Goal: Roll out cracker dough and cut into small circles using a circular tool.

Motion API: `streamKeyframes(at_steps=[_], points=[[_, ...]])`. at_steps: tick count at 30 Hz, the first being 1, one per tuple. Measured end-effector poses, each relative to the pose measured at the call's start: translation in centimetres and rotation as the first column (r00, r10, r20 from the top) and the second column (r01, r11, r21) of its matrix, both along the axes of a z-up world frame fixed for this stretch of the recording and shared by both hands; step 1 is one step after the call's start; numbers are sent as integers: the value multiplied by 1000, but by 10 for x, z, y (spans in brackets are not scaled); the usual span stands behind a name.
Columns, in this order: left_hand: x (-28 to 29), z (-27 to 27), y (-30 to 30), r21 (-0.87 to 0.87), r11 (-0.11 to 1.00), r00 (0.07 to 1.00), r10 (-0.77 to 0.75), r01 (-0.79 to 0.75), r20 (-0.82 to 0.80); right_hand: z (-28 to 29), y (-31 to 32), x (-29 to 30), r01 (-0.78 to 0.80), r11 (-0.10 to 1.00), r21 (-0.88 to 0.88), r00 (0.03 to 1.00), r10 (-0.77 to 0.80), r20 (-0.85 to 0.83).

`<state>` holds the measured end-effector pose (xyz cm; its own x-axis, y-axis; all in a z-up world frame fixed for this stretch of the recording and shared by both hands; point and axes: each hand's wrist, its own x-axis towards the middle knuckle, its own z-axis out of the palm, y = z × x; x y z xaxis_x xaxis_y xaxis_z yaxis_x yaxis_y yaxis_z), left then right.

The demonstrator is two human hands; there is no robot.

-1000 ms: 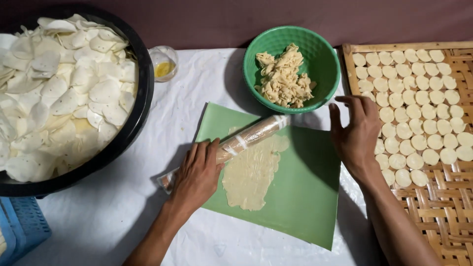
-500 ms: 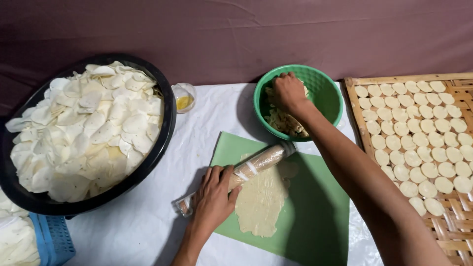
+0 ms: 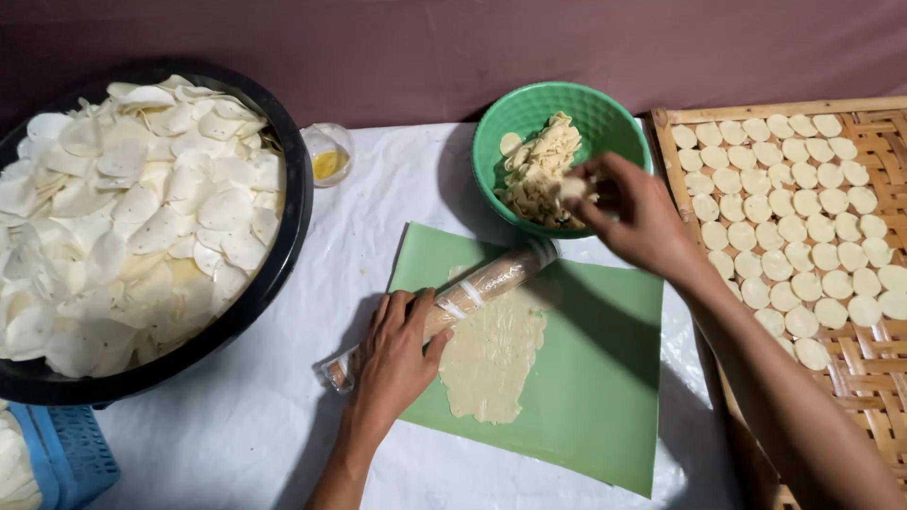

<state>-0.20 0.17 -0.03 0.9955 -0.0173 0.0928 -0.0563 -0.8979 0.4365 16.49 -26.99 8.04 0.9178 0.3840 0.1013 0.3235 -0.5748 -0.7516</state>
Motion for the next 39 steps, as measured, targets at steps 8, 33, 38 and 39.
streamKeyframes(at_steps=[8,33,38,39], points=[[5,-14,11,-38,999,994,-38,35,-99,-75,-36,-102,36,986,-163,988,-11,157],[-10,35,18,-94,977,979,-197,192,-45,-115,-7,-102,140,894,-426,965,-26,262],[0,39,7,-123,965,973,-232,230,-2,-131,-11,-96,50,913,-404,950,82,301],[2,37,5,-129,960,968,-251,250,8,-130,-15,-104,18,931,-364,953,94,288]])
